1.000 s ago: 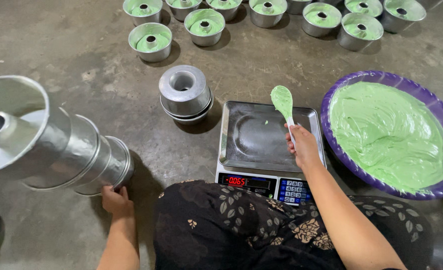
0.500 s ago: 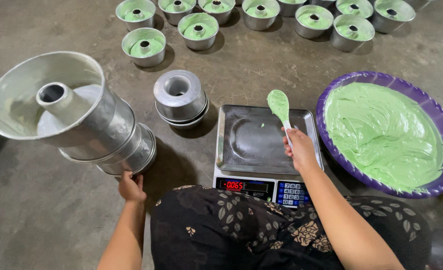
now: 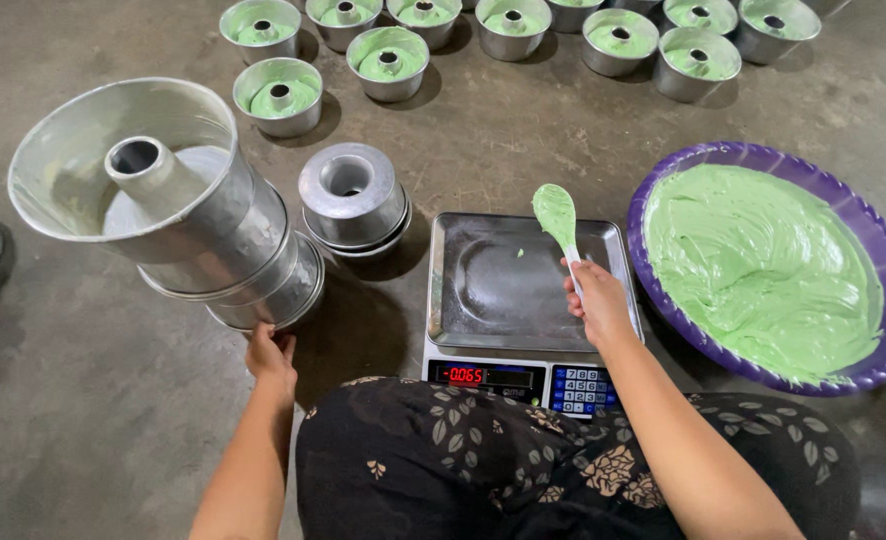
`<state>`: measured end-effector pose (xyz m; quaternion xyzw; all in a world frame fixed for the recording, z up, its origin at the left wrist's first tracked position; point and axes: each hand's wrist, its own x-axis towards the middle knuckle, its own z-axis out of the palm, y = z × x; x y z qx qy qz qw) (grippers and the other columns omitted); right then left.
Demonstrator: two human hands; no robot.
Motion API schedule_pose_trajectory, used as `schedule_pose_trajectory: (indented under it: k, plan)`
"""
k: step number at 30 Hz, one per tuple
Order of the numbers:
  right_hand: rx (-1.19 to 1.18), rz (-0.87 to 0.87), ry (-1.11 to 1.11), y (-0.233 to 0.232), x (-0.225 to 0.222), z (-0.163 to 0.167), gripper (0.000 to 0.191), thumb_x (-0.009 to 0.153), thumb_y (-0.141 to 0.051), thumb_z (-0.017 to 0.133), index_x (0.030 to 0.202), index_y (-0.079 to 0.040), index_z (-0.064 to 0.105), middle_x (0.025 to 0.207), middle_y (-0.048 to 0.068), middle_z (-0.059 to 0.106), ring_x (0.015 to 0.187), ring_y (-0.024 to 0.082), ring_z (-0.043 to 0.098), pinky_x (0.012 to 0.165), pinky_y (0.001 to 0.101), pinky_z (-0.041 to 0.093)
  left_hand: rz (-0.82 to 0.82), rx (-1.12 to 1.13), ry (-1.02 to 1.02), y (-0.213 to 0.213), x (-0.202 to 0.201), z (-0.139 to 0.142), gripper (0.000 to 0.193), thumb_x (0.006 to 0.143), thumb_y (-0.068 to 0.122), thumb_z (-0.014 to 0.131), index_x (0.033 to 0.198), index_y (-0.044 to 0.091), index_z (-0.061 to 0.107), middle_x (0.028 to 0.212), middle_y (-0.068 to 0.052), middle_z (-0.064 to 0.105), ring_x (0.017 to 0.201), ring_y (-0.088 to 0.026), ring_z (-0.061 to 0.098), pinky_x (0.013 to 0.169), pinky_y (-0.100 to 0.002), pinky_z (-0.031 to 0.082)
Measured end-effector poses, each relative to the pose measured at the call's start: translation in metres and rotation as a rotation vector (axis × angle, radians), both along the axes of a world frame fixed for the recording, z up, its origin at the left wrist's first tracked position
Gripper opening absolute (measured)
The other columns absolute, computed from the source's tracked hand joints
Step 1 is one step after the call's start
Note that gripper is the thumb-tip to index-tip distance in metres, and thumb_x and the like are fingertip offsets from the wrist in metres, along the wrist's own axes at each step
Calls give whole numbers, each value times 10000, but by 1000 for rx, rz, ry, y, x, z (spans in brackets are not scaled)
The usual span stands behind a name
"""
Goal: The person sits on the floor and uses a plastic spoon to scoop green batter from a large basin into a bundt cake pan placed on a digital scale, adding batter until the target weight is reached. They then set the filled pan aside with the finished pans, pick up an empty pan, and wipe their hands with a cloth between fills.
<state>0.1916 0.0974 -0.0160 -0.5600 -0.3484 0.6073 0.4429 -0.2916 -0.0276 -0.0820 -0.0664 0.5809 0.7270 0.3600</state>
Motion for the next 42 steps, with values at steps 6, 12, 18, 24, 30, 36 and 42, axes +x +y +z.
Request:
schedule_pose_trajectory:
  k: [6, 12, 18, 24, 30, 36, 42]
  plan:
    - [25, -12, 37, -1, 12, 6, 249, 1030, -217, 565, 1169, -46, 680, 772, 3, 575, 555, 59, 450, 466, 211, 336, -425, -406, -133, -11, 14, -13, 355, 921, 409, 593, 1088, 95, 587, 989, -49, 638, 885, -299, 639, 774, -459, 538]
    - [37, -32, 53, -1, 36, 11, 249, 1024, -205, 565, 1171, -40, 680, 773, 12, 578, 557, 67, 466, 464, 211, 331, -1134, -360, 1, 10, 37, -5, 257, 952, 319, 623, 981, 64, 604, 994, -112, 709, 921, -273, 720, 808, -400, 596]
    - [68, -49, 106, 1, 63, 18, 235, 1021, -194, 574, 1175, -35, 653, 761, 10, 567, 546, 70, 447, 467, 217, 330, -1000, -44, 1139, 107, 60, 53, 200, 913, 226, 724, 1000, 61, 650, 894, -91, 697, 857, -221, 658, 799, -368, 544]
    - [89, -74, 72, -4, 89, 37, 244, 1031, -216, 561, 1184, -51, 654, 749, -16, 538, 558, 61, 441, 472, 214, 329, -669, -211, 1967, 169, 78, 89, 608, 667, 210, 874, 1209, 91, 627, 1240, -169, 608, 1153, -388, 557, 946, -478, 478]
    - [85, -81, 109, -13, 101, 54, 247, 1026, -210, 561, 1186, -48, 656, 752, -22, 549, 562, 60, 442, 475, 214, 325, -950, -828, 1892, 202, 80, 77, 1152, 639, 418, 942, 1553, 165, 288, 1277, -222, 587, 1235, -388, 532, 1158, -544, 281]
    - [69, -113, 83, -9, 103, 37, 246, 1019, -245, 582, 1147, -49, 659, 734, -27, 551, 556, 62, 441, 476, 224, 328, -890, -865, 1951, 207, 82, 79, 1088, 760, 364, 882, 1616, 164, 240, 1209, -226, 649, 1149, -404, 608, 1142, -553, 319]
    - [195, 20, -206, 25, 47, -11, 345, 1045, -332, 638, 916, -12, 626, 771, 41, 595, 668, 130, 548, 628, 292, 448, -595, -322, 1780, 171, 103, 139, 964, 927, 285, 827, 1662, 95, 233, 1326, -224, 642, 1159, -428, 602, 1039, -502, 429]
